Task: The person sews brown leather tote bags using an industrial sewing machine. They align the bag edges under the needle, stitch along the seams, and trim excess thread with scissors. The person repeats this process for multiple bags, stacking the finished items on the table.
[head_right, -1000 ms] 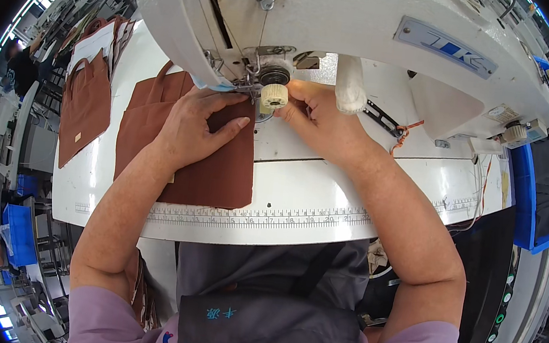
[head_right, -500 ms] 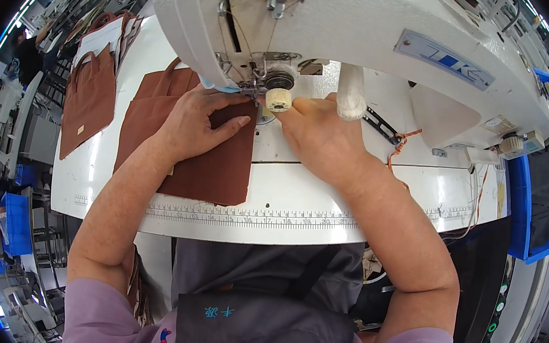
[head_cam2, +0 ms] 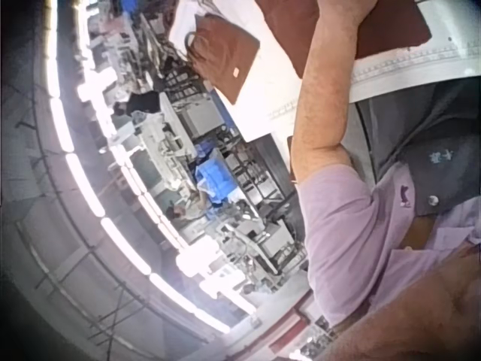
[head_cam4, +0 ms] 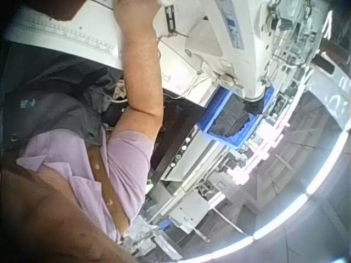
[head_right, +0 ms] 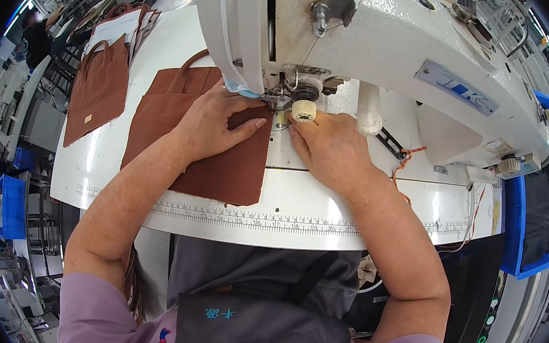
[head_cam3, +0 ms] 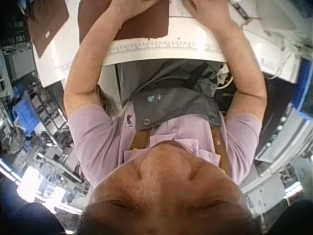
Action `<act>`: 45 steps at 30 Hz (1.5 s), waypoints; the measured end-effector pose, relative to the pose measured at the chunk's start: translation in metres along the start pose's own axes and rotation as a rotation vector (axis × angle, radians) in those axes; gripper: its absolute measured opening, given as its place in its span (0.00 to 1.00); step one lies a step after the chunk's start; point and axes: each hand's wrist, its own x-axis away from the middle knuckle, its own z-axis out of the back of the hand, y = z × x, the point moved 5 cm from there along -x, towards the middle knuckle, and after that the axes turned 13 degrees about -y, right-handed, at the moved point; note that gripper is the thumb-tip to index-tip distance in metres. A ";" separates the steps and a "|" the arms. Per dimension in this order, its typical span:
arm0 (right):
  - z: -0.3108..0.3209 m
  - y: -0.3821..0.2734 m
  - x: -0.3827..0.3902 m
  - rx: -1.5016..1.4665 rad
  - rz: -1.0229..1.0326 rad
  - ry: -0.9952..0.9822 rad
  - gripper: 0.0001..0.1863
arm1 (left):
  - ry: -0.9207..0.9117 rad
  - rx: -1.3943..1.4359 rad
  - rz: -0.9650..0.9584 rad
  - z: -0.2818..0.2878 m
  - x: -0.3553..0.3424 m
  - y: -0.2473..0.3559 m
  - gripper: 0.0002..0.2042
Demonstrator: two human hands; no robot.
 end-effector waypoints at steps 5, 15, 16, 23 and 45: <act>0.000 0.004 0.003 -0.033 0.003 0.021 0.07 | -0.001 0.017 0.017 0.000 -0.003 0.001 0.16; 0.004 -0.003 0.007 -0.069 0.153 -0.018 0.09 | -0.016 -0.136 -0.091 0.016 0.027 0.031 0.16; 0.005 -0.006 0.008 -0.088 0.202 -0.025 0.09 | -0.075 -0.060 -0.119 0.019 0.037 0.041 0.18; 0.009 -0.019 0.012 -0.161 0.298 0.036 0.13 | -0.243 0.051 -0.033 0.014 0.071 0.066 0.30; 0.007 -0.024 0.007 -0.158 0.290 0.050 0.18 | -0.052 0.371 0.041 0.017 0.059 0.041 0.22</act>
